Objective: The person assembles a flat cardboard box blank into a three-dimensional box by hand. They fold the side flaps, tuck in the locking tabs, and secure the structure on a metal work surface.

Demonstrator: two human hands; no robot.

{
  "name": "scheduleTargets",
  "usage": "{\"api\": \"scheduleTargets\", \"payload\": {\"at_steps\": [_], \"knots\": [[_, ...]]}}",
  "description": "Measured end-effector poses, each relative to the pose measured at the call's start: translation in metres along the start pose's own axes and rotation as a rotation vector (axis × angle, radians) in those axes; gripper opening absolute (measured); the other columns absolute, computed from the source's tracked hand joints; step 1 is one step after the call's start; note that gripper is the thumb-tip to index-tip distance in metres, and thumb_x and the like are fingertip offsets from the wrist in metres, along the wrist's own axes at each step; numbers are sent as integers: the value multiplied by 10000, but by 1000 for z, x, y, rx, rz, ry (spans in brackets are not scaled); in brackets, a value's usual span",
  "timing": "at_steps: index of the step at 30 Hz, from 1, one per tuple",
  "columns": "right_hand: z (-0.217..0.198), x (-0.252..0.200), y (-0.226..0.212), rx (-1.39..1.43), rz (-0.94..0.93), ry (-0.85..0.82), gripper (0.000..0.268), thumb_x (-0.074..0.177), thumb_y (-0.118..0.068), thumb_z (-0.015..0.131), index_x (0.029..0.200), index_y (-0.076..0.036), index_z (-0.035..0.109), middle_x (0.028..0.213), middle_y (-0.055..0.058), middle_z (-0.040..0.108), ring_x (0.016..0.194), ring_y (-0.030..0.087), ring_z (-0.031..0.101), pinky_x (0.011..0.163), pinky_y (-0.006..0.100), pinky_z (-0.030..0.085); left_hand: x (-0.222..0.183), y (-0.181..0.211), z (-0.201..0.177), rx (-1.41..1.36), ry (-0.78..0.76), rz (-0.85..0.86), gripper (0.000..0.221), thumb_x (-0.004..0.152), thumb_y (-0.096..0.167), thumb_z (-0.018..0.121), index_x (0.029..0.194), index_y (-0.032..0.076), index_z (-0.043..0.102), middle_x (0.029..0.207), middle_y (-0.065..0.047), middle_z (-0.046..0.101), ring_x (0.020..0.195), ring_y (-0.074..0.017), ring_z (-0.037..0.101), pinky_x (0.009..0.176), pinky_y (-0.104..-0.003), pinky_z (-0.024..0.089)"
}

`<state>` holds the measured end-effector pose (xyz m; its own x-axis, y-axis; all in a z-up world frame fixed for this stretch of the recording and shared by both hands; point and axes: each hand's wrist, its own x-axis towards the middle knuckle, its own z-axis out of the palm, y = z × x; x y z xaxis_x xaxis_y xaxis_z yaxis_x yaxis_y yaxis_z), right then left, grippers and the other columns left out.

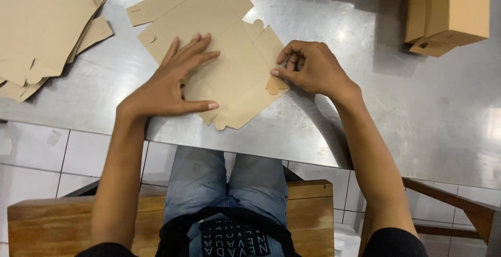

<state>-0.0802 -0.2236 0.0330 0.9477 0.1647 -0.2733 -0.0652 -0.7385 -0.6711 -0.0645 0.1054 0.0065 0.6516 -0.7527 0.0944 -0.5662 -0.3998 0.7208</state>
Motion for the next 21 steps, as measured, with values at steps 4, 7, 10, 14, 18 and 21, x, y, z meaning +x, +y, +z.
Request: {"api": "scheduleTargets", "payload": {"at_steps": [4,7,10,14,18,21], "knots": [[6,1,0,6,-49,4,147,912,-215,843,955,-148,720,741,-43,664,668,53,577,642,213,470,-31,16,14,-120,232,-14,721,868,306,788,1511,177,487,1659,-118,426,1570,-289,378,1318,-629,103],[10,1,2,-20,-98,-5,94,946,-197,803,989,-144,738,768,-47,659,675,50,562,631,209,461,-35,17,20,-77,202,14,745,832,387,835,1480,176,534,1661,-111,422,1568,-312,384,1306,-632,100],[14,0,-2,-27,-82,-8,63,949,-161,775,990,-140,733,753,-43,673,644,55,557,616,217,456,-34,12,22,101,98,16,865,802,552,806,1515,154,523,1703,-145,286,1597,-327,235,1291,-590,25],[20,-2,4,-108,-150,24,43,980,-148,724,1022,-149,714,751,-56,660,631,71,529,633,244,443,-33,11,21,111,-14,20,1013,748,478,791,1608,157,362,1731,-165,182,1618,-312,112,1282,-562,-60],[23,-3,5,-174,-245,49,74,1007,-135,692,1080,-144,688,748,-51,645,640,101,541,648,280,447,-32,12,23,113,34,12,962,775,441,825,1585,145,399,1716,-160,239,1609,-303,167,1292,-550,-26],[13,-6,2,-134,-161,-27,152,996,-132,691,1147,-138,671,804,-20,622,662,107,525,656,275,443,-32,16,24,120,83,-2,867,813,385,811,1556,131,446,1699,-140,295,1595,-287,223,1299,-541,18]]}}
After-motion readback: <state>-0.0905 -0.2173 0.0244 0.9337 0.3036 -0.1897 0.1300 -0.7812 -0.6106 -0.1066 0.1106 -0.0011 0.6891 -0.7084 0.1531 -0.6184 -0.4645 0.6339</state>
